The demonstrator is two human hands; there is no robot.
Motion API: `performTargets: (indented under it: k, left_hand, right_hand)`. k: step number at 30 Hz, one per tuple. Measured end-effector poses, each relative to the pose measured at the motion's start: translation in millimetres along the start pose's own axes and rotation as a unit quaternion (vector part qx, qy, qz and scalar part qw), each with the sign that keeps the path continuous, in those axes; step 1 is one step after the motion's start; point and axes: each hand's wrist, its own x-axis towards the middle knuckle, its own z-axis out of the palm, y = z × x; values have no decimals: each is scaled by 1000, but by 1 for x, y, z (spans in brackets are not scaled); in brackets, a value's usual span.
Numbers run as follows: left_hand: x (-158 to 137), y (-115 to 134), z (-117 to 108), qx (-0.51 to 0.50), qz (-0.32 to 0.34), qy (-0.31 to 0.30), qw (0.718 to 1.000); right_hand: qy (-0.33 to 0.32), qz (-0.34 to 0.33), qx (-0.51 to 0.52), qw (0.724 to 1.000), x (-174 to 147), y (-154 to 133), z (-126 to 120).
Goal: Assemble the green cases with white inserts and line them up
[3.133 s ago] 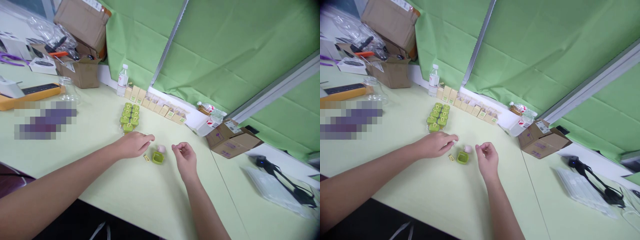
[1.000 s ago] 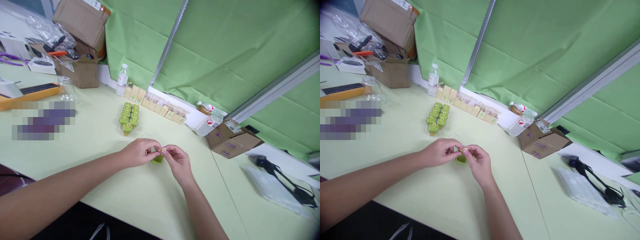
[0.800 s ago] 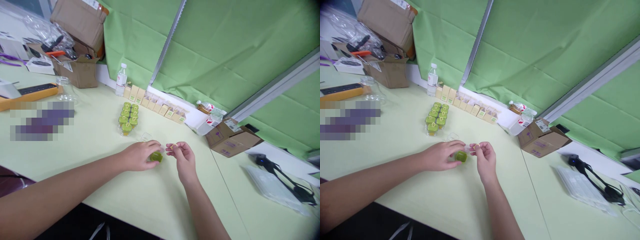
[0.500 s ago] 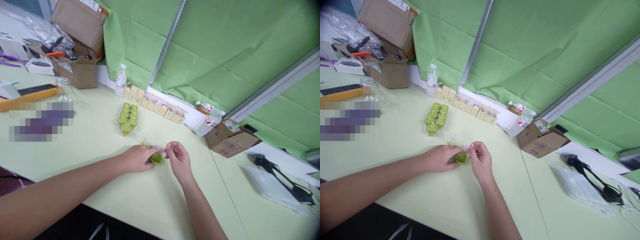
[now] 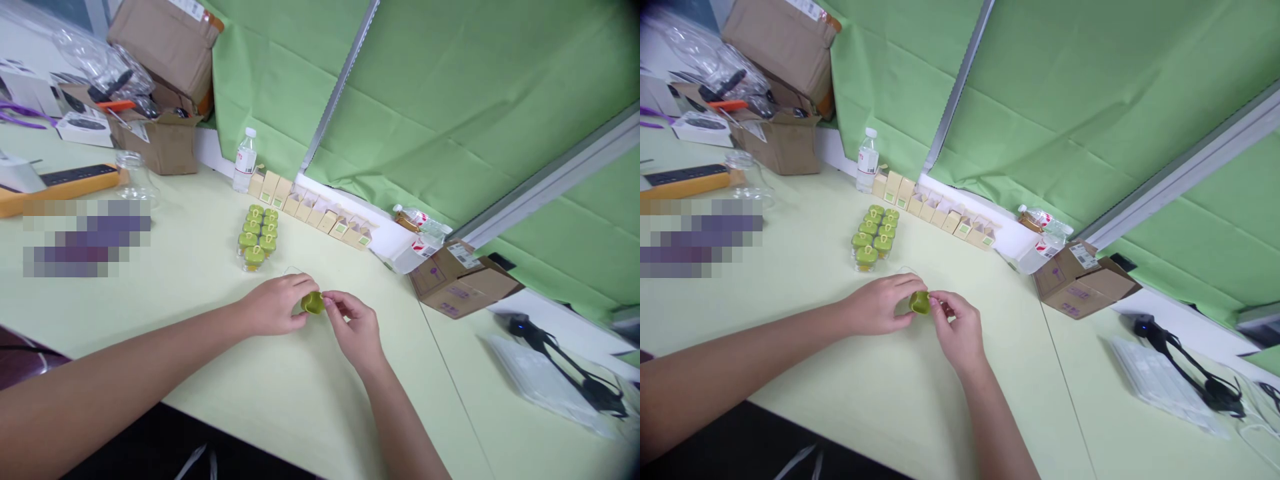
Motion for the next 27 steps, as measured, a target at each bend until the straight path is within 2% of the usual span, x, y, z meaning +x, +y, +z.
performTargets:
  k: [4,6,9,11,15,18,23,27]
  left_hand:
    - [0,-1,1,5,15,9,1000]
    - [0,-1,2,-2,26,18,999]
    - [0,-1,4,-20,46,39,998]
    - [1,0,4,-31,63,59,996]
    - [2,4,5,-33,71,75,994]
    - [1,6,6,-31,59,54,996]
    - [0,3,7,-32,41,35,998]
    - [1,2,8,-18,27,14,999]
  right_hand:
    - [10,-24,-46,999,-2,1,0]
    - [6,-77,-98,992,-3,1,-1]
    - [27,-185,-192,963,-5,-3,-1]
    - [41,-222,-227,947,-6,-8,0]
    - [31,-236,-233,943,-8,-12,3]
    - [21,-250,-246,936,-8,-10,4]
    - [-31,-263,-261,928,-9,-13,5]
    - [-71,-296,-280,910,-12,-18,8]
